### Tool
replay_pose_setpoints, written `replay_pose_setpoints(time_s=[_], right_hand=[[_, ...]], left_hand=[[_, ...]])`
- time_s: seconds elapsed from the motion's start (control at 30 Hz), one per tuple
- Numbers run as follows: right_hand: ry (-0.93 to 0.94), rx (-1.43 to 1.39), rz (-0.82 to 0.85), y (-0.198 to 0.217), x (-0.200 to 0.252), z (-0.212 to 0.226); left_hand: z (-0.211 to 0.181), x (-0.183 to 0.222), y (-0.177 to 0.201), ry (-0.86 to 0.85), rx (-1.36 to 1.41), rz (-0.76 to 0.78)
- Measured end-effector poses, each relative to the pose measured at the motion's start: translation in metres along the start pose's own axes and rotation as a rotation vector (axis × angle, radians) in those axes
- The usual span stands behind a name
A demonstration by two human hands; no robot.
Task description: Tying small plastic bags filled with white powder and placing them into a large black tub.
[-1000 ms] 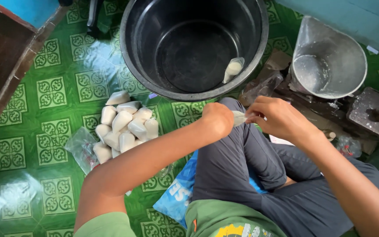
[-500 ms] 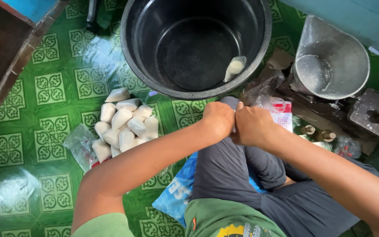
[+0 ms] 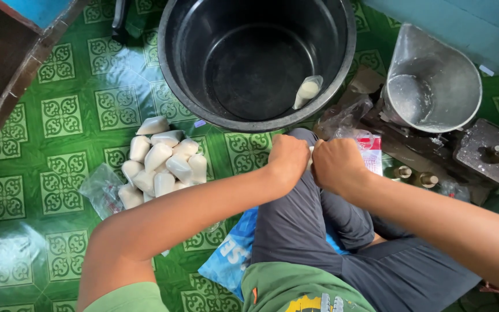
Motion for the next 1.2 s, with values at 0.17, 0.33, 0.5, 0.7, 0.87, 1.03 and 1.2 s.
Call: replay_pose_setpoints(time_s=[0.17,0.33,0.5,0.7,0.87,1.03,1.2], right_hand=[[0.128,-0.087,-0.068,0.001,0.003,-0.016],[0.182,-0.166,-0.081,0.003,0.005,-0.023],[0.238,-0.288,-0.057,0.020,0.013,-0.028],[0.359,-0.432,-0.224,0.006,0.032,-0.031],[0.400,-0.495,-0.264,0.010,0.059,-0.040],[0.294,-0.512,-0.206,0.029,0.082,-0.038],[0.146,0.216,-0.433,0.040,0.096,-0.011]], left_hand=[[0.004,0.008,-0.004,-0.101,0.126,-0.145],[0.006,0.008,-0.010,-0.192,0.212,-0.107],[0.015,0.012,0.012,-0.286,0.275,-0.028],[0.015,0.039,0.045,-0.338,0.373,-0.036],[0.016,0.064,0.091,-0.329,0.477,0.007],[0.002,0.067,0.085,-0.318,0.481,-0.037],[-0.024,0.070,0.077,-0.219,-0.073,-0.386]])
Point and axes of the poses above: each hand's wrist, its own x-axis away from the middle knuckle, its own y-axis out of the back of the hand, z = x × y, the point moved 5 cm from there along -x, towards the middle knuckle, and after that the axes turned 8 degrees about -z, right-handed, at the moved point
